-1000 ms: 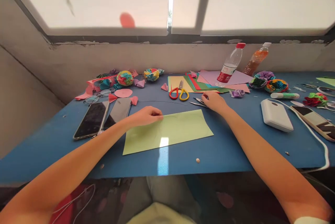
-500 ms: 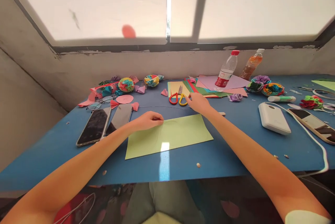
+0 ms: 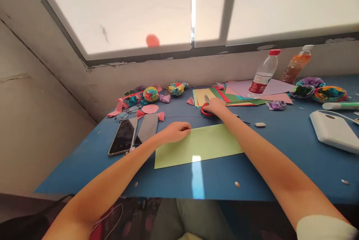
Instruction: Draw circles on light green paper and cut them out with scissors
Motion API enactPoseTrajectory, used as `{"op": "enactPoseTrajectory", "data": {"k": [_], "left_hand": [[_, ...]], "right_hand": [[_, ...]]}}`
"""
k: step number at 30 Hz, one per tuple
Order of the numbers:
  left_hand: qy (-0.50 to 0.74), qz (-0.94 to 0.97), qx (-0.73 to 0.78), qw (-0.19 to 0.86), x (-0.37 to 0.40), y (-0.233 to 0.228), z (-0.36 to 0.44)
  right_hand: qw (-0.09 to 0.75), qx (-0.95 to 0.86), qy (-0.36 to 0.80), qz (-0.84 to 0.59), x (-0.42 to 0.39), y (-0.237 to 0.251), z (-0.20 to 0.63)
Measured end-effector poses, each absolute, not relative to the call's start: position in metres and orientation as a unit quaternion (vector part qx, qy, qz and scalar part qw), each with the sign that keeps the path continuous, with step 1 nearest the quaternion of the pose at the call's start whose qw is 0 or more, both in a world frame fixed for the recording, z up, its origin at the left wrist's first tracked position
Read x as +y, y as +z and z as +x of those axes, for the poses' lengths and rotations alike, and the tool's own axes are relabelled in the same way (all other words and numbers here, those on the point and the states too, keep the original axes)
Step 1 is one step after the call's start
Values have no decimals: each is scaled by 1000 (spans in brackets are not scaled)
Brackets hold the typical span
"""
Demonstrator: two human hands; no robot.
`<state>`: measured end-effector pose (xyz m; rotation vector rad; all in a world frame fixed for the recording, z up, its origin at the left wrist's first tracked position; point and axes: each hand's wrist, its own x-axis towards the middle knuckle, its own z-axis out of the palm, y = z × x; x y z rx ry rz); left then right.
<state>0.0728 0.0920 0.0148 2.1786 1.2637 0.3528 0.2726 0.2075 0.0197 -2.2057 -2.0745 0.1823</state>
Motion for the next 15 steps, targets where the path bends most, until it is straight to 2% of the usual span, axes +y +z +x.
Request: {"op": "enactPoseTrajectory", "data": {"k": [4,7,10,15], "left_hand": [[127,810,490,296,87,20,72],[121,814,472,316,83,21,71],[118,814,459,336,83,23,70],[115,805,454,365,87,37,63]], "right_hand": [[134,-685,-50,-714,182,18,290],[236,-664,-117,-700,165,20,305],[324,-629,-108,-698,150,21,317],[366,-635,-61,-677,138,21,324]]}}
